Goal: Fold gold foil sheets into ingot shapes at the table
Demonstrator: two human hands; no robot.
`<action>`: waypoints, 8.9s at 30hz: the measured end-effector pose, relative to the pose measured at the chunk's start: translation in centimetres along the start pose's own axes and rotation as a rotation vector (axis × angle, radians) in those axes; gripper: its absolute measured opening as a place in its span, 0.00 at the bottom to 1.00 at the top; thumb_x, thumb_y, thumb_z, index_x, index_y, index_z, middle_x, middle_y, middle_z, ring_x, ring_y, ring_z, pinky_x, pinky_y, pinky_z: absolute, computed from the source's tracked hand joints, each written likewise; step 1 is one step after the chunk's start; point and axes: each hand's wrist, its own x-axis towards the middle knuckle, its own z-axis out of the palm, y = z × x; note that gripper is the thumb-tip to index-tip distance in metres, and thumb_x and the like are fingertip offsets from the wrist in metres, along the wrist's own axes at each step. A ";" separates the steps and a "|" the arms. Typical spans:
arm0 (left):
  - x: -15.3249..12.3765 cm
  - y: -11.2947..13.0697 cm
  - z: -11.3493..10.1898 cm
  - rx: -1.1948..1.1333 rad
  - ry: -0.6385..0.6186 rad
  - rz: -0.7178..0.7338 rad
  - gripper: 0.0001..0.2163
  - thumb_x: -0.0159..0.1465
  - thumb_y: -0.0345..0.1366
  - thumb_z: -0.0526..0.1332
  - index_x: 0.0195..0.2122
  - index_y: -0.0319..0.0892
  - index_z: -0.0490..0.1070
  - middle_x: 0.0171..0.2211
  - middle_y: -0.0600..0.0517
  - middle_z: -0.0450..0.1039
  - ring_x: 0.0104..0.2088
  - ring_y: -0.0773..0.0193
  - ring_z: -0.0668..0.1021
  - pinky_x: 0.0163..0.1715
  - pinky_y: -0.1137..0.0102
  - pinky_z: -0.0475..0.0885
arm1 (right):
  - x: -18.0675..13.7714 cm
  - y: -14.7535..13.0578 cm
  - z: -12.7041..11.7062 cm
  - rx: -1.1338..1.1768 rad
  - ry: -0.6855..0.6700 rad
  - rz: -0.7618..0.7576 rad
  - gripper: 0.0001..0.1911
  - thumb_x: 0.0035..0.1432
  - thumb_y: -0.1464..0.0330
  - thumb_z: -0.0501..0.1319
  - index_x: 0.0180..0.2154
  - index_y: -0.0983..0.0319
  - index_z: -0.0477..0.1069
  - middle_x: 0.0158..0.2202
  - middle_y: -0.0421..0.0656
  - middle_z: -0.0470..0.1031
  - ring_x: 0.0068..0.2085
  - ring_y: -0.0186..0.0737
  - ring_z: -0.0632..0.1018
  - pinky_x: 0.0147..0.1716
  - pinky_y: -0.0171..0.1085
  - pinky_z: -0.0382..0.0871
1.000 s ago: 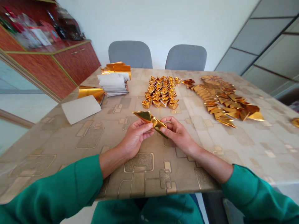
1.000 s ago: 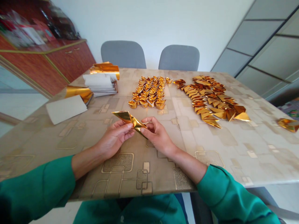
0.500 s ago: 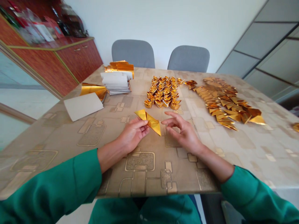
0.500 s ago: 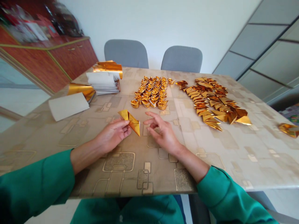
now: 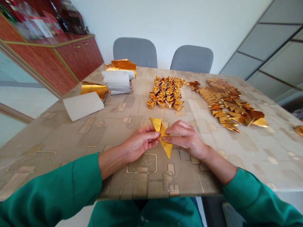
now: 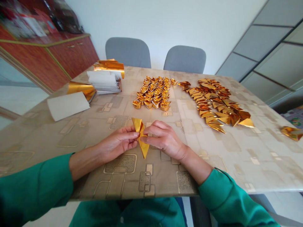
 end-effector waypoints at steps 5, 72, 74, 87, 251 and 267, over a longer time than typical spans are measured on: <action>-0.1 -0.1 0.1 0.109 0.021 0.096 0.08 0.54 0.27 0.71 0.34 0.37 0.77 0.32 0.51 0.77 0.28 0.72 0.78 0.30 0.77 0.75 | 0.2 0.1 -0.9 -0.110 -0.102 -0.064 0.12 0.69 0.69 0.56 0.47 0.55 0.76 0.43 0.42 0.78 0.41 0.40 0.72 0.40 0.41 0.70; -0.6 -1.3 0.3 0.235 0.035 0.297 0.12 0.55 0.38 0.72 0.38 0.39 0.80 0.38 0.48 0.80 0.36 0.65 0.80 0.39 0.69 0.77 | 0.4 -1.6 2.5 0.521 0.188 0.692 0.07 0.57 0.69 0.66 0.38 0.60 0.70 0.31 0.39 0.71 0.33 0.35 0.71 0.33 0.35 0.64; -0.6 -1.2 0.3 0.203 0.047 0.296 0.12 0.54 0.38 0.72 0.38 0.39 0.80 0.37 0.48 0.80 0.36 0.65 0.80 0.40 0.68 0.78 | 0.3 -1.5 2.7 0.592 0.226 0.741 0.10 0.56 0.68 0.66 0.40 0.60 0.69 0.32 0.38 0.70 0.32 0.34 0.71 0.33 0.35 0.65; -0.7 -1.7 0.6 0.168 0.011 0.290 0.09 0.54 0.36 0.73 0.35 0.39 0.80 0.37 0.50 0.80 0.38 0.64 0.79 0.43 0.67 0.77 | 0.2 -1.5 3.7 0.752 0.224 0.887 0.10 0.54 0.63 0.66 0.31 0.59 0.65 0.25 0.35 0.66 0.27 0.33 0.65 0.25 0.33 0.58; -0.4 -1.4 0.7 0.201 0.091 0.377 0.09 0.53 0.38 0.72 0.33 0.40 0.80 0.34 0.50 0.80 0.35 0.64 0.80 0.42 0.66 0.77 | 0.7 -1.1 3.0 0.882 0.235 0.803 0.11 0.55 0.63 0.66 0.35 0.59 0.64 0.29 0.36 0.67 0.30 0.32 0.69 0.30 0.34 0.65; -0.3 -1.3 0.8 0.144 0.129 0.415 0.10 0.52 0.36 0.73 0.33 0.39 0.79 0.34 0.51 0.80 0.34 0.66 0.80 0.40 0.68 0.77 | 0.3 -0.6 2.7 0.946 0.176 0.834 0.18 0.55 0.53 0.66 0.31 0.61 0.69 0.27 0.37 0.69 0.29 0.32 0.68 0.30 0.34 0.64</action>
